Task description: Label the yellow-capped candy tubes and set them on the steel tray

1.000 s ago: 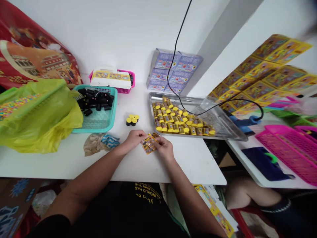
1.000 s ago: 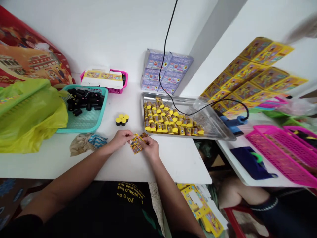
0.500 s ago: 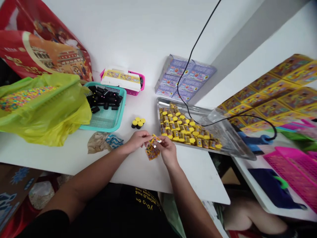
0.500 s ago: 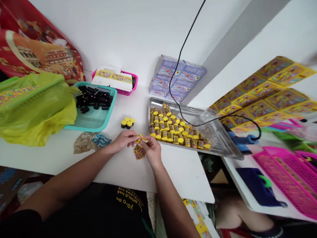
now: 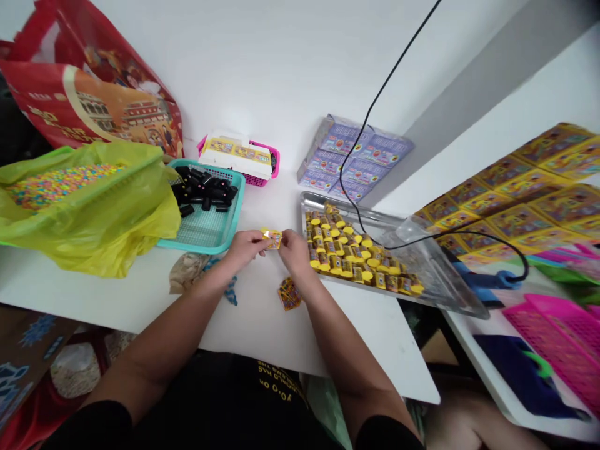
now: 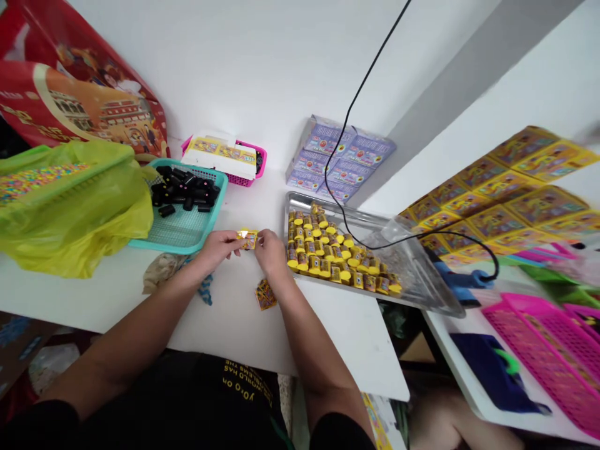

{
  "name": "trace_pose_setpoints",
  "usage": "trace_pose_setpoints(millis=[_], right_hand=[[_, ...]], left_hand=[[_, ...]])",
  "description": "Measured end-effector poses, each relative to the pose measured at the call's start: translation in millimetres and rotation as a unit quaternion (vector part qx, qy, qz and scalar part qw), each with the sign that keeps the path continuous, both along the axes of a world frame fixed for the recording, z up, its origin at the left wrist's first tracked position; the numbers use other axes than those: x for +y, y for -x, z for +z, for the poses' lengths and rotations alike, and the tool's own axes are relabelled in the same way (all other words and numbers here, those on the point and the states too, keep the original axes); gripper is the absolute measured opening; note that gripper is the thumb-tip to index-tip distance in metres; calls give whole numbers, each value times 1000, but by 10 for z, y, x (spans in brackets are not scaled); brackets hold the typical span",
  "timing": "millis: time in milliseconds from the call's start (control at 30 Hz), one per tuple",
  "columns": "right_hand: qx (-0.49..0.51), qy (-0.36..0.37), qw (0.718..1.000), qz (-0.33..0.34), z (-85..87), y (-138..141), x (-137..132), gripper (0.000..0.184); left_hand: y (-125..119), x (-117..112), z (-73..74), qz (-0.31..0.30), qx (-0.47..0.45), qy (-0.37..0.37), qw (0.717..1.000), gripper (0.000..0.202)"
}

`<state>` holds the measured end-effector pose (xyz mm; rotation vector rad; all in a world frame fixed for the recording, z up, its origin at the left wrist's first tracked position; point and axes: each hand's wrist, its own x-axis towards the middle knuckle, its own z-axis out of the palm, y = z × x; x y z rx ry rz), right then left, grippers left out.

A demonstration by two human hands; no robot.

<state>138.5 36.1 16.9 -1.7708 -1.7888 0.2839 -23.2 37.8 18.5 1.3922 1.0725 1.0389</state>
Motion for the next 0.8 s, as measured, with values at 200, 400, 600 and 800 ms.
trace_pose_setpoints(millis=[200, 400, 600, 800], right_hand=[[-139, 49, 989, -25, -74, 310, 12, 29], [-16, -8, 998, -59, -80, 86, -31, 23], [396, -84, 914, 1, 165, -340, -229, 30], [456, -20, 883, 104, 256, -368, -409, 28]], left_hand=[[11, -49, 77, 20, -8, -18, 1000, 30], [-25, -82, 45, -7, -10, -29, 999, 32], [-62, -106, -4, -15, 85, -155, 984, 32], [-108, -140, -22, -66, 156, -198, 965, 20]])
